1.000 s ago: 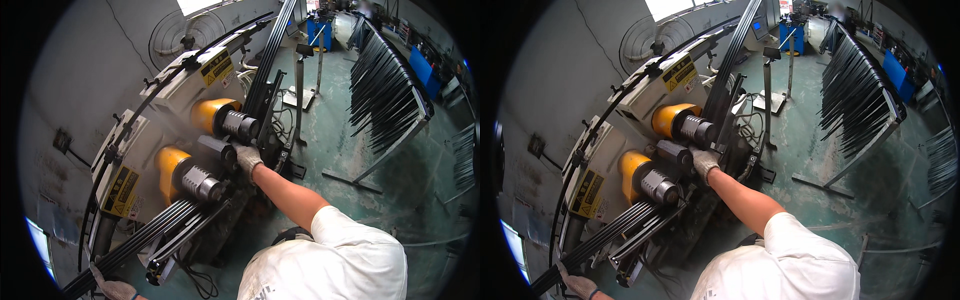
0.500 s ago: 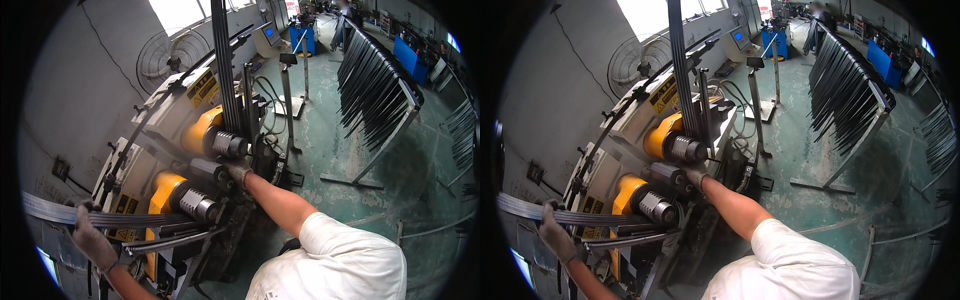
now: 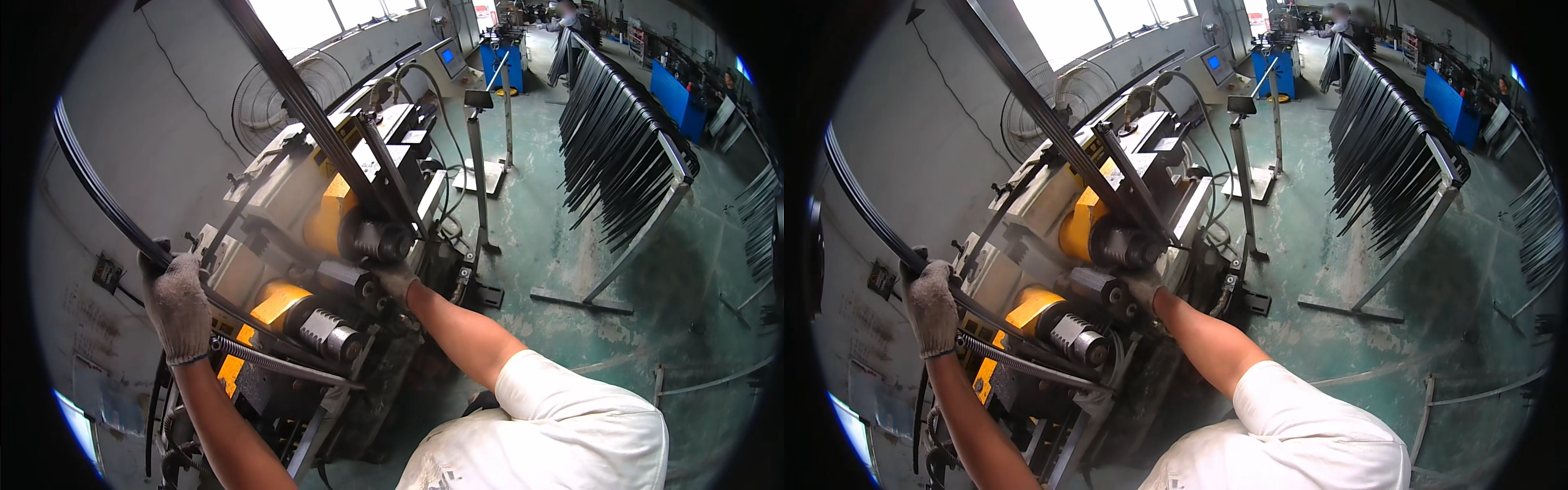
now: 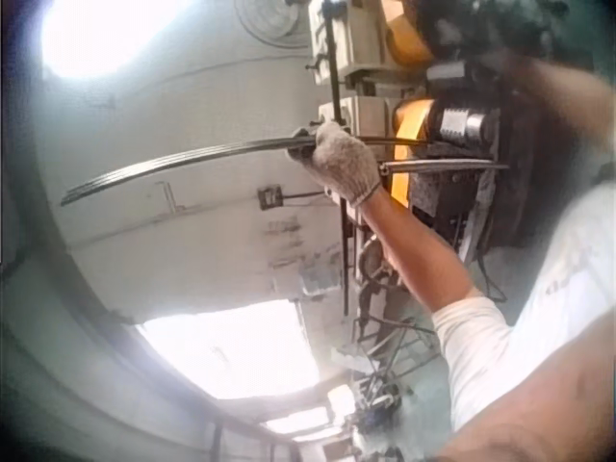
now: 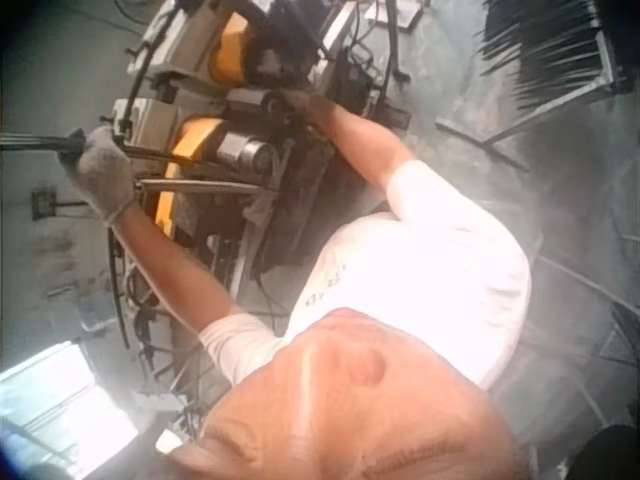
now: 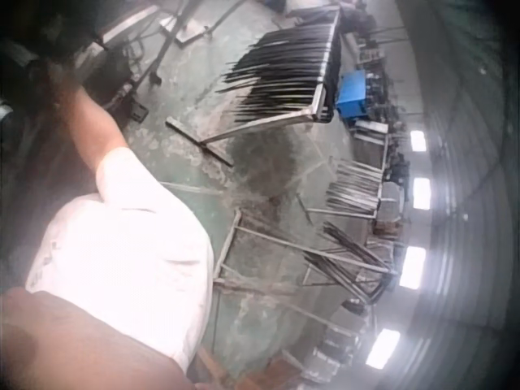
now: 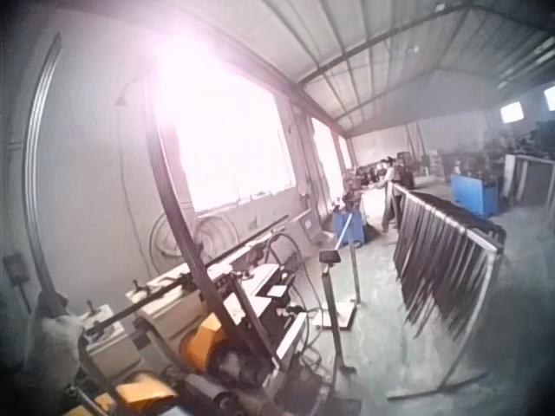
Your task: The person repeatedly picks up straight metal rods, places them into a manual bending machine, and bends them into U-shaped pieces. The bent rods are then placed onto a nearby rack. The process is repeated continuously throughout the clip.
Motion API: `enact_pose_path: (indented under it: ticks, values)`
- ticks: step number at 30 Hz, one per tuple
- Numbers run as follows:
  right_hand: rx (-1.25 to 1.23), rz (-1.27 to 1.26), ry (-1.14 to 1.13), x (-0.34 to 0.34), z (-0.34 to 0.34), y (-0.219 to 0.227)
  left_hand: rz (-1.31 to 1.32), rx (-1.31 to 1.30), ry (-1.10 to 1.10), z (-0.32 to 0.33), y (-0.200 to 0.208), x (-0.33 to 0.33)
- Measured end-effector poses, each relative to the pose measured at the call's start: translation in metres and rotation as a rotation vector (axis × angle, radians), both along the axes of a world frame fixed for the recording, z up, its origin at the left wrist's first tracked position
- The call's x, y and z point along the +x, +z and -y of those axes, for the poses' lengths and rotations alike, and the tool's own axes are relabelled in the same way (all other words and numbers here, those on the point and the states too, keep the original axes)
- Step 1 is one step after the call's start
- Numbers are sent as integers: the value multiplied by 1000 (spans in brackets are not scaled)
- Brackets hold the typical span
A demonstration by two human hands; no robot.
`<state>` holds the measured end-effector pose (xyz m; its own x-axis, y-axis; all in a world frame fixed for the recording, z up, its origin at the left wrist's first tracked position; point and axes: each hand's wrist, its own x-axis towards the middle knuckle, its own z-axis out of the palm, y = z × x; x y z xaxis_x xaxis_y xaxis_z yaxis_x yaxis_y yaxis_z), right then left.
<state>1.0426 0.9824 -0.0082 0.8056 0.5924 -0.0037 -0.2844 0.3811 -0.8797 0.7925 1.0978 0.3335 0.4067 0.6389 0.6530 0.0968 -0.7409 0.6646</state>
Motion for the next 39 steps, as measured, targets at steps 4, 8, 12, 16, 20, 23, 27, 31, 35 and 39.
enact_pose_path:
  ticks: [4,8,12,16,20,23,27,31,35,39]
  values:
    - [-65,-14,53,-1,-3,2,6,14,67,-1,1,-6]
    - [-103,24,46,9,2,-4,5,43,40,0,-4,4]
    - [-135,83,30,7,-2,-3,-41,104,97,4,-2,1]
    - [-66,19,38,0,-4,4,-53,59,133,14,1,-1]
    - [-24,-2,4,5,-4,-2,0,41,56,1,-5,2]
    - [-30,-24,52,0,-5,2,-10,28,60,0,-4,-3]
    - [-79,49,47,9,-12,-12,-17,-30,75,2,2,-1]
    - [-103,185,-1,17,-13,-23,-36,-92,127,19,13,7]
    - [-26,22,60,12,-8,-11,-148,11,182,38,33,5]
    - [-151,-137,226,-6,-5,13,-248,75,312,12,46,-20]
